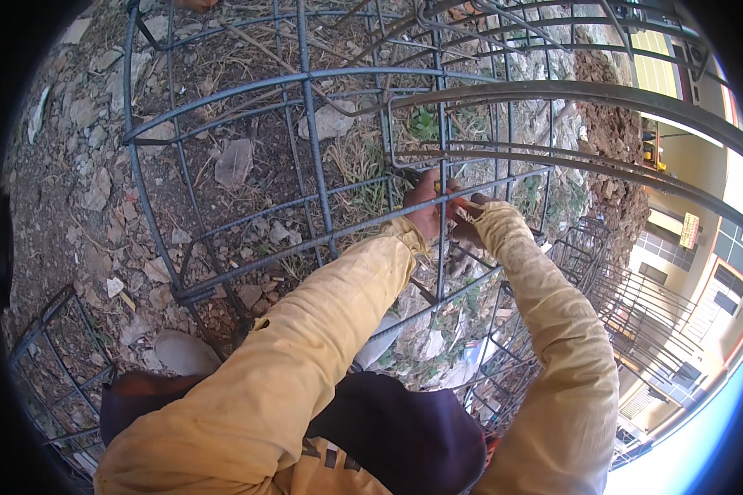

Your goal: The person assembles a metal frame structure by hand, positioning intersecting bars and securing joints with pliers. The person repeatedly aligns and twists wire ties to fasten the frame components together.

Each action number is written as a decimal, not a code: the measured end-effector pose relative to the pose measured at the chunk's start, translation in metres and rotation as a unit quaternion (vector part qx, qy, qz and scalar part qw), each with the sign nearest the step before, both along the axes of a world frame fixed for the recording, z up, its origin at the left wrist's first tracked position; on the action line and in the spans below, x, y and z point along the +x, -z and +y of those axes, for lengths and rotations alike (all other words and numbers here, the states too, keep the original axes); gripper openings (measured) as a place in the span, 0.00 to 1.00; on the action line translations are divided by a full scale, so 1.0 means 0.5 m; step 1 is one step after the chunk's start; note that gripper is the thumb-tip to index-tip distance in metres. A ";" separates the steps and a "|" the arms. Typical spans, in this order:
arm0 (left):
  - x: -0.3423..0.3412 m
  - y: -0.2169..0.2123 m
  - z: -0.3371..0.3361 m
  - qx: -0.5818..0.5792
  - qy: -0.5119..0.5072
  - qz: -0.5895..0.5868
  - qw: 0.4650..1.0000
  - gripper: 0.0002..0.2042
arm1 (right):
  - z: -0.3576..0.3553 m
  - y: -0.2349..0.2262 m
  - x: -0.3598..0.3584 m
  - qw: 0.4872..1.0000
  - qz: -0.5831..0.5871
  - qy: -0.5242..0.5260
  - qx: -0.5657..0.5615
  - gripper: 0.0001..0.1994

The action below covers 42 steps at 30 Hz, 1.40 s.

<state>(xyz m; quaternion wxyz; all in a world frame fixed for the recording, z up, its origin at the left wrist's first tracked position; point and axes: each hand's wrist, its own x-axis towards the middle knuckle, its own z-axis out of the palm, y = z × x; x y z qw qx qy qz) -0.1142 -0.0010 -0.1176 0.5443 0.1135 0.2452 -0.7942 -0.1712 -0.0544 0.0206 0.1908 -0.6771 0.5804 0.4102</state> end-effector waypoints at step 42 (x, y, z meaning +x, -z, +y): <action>-0.020 0.011 0.032 0.000 -0.007 0.015 1.000 0.38 | 0.005 -0.008 -0.021 0.953 -0.013 0.273 0.133 0.16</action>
